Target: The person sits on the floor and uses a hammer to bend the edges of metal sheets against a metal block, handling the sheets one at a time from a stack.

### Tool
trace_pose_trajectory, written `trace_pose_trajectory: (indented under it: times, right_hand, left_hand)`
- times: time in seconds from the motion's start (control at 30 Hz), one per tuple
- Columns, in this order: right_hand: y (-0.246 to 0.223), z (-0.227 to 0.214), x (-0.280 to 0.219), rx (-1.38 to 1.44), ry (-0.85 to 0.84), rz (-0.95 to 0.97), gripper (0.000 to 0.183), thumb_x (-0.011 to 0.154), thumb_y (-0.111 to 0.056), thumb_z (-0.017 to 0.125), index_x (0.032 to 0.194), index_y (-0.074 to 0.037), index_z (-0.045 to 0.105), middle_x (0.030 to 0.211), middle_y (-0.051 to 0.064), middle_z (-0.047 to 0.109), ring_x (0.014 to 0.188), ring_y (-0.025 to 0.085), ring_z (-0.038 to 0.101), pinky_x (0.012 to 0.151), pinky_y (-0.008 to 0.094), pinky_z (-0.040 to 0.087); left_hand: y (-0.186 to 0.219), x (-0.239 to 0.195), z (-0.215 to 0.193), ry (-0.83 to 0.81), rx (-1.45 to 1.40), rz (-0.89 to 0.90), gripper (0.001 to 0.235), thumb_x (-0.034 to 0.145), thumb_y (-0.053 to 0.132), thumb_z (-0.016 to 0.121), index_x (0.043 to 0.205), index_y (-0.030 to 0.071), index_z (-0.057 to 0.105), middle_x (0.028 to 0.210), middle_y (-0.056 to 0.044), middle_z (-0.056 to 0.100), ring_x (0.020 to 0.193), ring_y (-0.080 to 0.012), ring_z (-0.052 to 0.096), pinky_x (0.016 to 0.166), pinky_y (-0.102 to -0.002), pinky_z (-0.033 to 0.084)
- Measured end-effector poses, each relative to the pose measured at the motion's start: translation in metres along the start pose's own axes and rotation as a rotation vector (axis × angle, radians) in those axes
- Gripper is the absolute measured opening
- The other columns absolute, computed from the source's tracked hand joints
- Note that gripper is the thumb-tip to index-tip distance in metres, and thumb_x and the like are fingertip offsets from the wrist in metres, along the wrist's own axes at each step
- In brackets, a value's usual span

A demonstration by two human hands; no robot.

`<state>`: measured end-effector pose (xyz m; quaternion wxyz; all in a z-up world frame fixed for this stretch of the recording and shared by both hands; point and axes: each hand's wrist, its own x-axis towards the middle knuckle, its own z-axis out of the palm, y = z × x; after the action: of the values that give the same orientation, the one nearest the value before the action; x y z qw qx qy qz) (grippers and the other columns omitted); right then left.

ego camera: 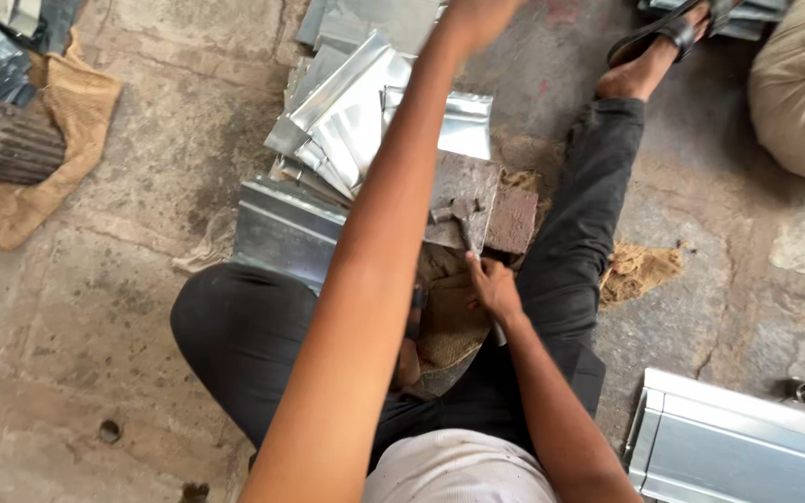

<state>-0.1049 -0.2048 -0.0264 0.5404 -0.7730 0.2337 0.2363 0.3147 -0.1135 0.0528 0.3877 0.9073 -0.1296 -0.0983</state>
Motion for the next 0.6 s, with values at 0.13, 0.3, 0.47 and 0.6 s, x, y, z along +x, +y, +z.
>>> trace_pose_trajectory:
  times: [0.13, 0.3, 0.47, 0.6]
  right_hand:
    - [0.011, -0.005, 0.006, -0.528, 0.233, -0.308, 0.059, 0.102, -0.055, 0.059, 0.097, 0.002, 0.074, 0.085, 0.031, 0.070, 0.083, 0.050, 0.069, 0.072, 0.055, 0.057]
    - [0.001, -0.006, 0.002, -0.535, 0.238, -0.246, 0.048, 0.099, -0.049, 0.064, 0.102, -0.003, 0.075, 0.096, 0.028, 0.073, 0.094, 0.047, 0.070, 0.082, 0.053, 0.058]
    - [-0.017, -0.019, -0.007, -0.351, 0.353, -0.495, 0.043, 0.100, -0.043, 0.064, 0.107, -0.002, 0.073, 0.104, 0.023, 0.072, 0.094, 0.041, 0.072, 0.083, 0.047, 0.058]
    - [-0.022, -0.026, -0.014, -0.148, 0.323, -0.488, 0.044, 0.101, -0.045, 0.062, 0.112, -0.003, 0.072, 0.108, 0.020, 0.074, 0.097, 0.036, 0.074, 0.086, 0.043, 0.058]
  left_hand:
    - [-0.010, -0.163, 0.006, 0.149, -0.224, 0.250, 0.048, 0.102, 0.045, 0.067, 0.135, 0.011, 0.066, 0.133, -0.013, 0.069, 0.122, -0.0296, 0.066, 0.098, -0.044, 0.052]
    - [-0.019, -0.314, -0.036, 0.314, -0.605, -0.118, 0.038, 0.096, 0.024, 0.074, 0.127, 0.004, 0.068, 0.121, -0.010, 0.074, 0.087, -0.0183, 0.067, 0.078, -0.032, 0.056]
    - [-0.006, -0.403, -0.096, 0.760, -0.697, -0.054, 0.029, 0.100, 0.023, 0.073, 0.118, 0.002, 0.068, 0.105, -0.008, 0.070, 0.086, -0.0145, 0.071, 0.075, -0.027, 0.061]
    - [0.021, -0.442, -0.133, 0.889, -0.742, 0.189, 0.022, 0.106, 0.015, 0.069, 0.122, 0.001, 0.065, 0.108, -0.010, 0.072, 0.094, -0.0122, 0.069, 0.083, -0.026, 0.061]
